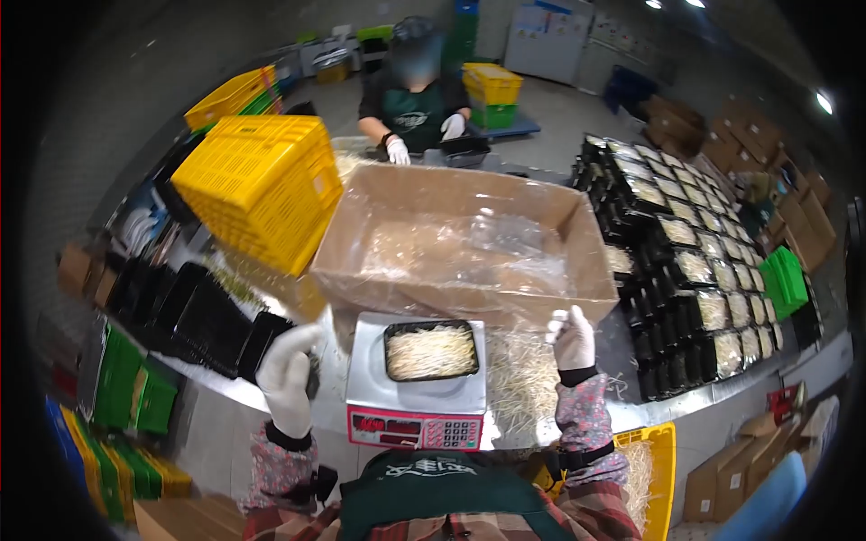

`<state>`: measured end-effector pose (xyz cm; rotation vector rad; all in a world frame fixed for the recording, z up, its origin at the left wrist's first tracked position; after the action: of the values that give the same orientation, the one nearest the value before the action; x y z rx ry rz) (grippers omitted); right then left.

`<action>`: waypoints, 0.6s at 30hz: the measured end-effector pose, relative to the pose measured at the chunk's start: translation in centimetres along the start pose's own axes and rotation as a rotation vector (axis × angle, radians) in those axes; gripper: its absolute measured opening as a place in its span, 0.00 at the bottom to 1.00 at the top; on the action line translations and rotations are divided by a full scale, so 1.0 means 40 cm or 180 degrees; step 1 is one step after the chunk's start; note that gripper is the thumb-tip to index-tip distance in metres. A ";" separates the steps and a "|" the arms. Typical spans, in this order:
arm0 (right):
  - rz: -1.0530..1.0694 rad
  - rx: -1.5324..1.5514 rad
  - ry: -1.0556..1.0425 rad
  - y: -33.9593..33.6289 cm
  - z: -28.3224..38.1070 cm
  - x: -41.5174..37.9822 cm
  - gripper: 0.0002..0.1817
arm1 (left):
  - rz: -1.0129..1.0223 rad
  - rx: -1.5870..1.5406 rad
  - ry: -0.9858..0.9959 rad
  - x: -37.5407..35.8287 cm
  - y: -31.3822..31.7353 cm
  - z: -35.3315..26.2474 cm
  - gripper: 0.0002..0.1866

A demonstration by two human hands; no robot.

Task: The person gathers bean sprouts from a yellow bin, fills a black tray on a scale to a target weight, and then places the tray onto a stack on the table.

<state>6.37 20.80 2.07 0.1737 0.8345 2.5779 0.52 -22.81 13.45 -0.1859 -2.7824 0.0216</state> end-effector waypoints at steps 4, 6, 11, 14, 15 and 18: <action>0.0067 -0.0888 -0.0072 -0.015 0.044 0.088 0.19 | 0.1006 0.0018 -0.0639 -0.052 0.055 0.171 0.15; 0.0038 -0.1537 -0.0319 -0.028 0.054 0.154 0.17 | 0.1111 0.0186 -0.0584 -0.088 0.061 0.268 0.17; 0.0652 -0.3373 -0.0724 -0.092 -0.036 0.400 0.23 | 0.1303 0.1669 0.0138 -0.069 0.110 0.273 0.27; 0.1005 -0.4585 0.0070 -0.006 -0.039 0.474 0.34 | 0.1373 0.1850 0.0397 -0.036 0.169 0.236 0.28; 0.1195 -0.5087 0.0149 -0.010 -0.069 0.513 0.37 | 0.1401 0.1901 0.0486 -0.029 0.180 0.231 0.29; 0.1937 -0.5975 0.0710 0.006 -0.144 0.596 0.48 | 0.1343 0.2033 0.0306 -0.019 0.177 0.217 0.30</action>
<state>-16.64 27.83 -2.72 -0.4827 -1.9057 2.7060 -0.88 -15.84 4.75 -0.5747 -2.4406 0.9534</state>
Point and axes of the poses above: each hand's wrist, its own x-axis towards the middle knuckle, its own y-axis out of the palm, z = x × y, the point moved 1 cm from there along x, towards the middle knuckle, and after that the axes turned 5 degrees about z, right-handed, at the moved point
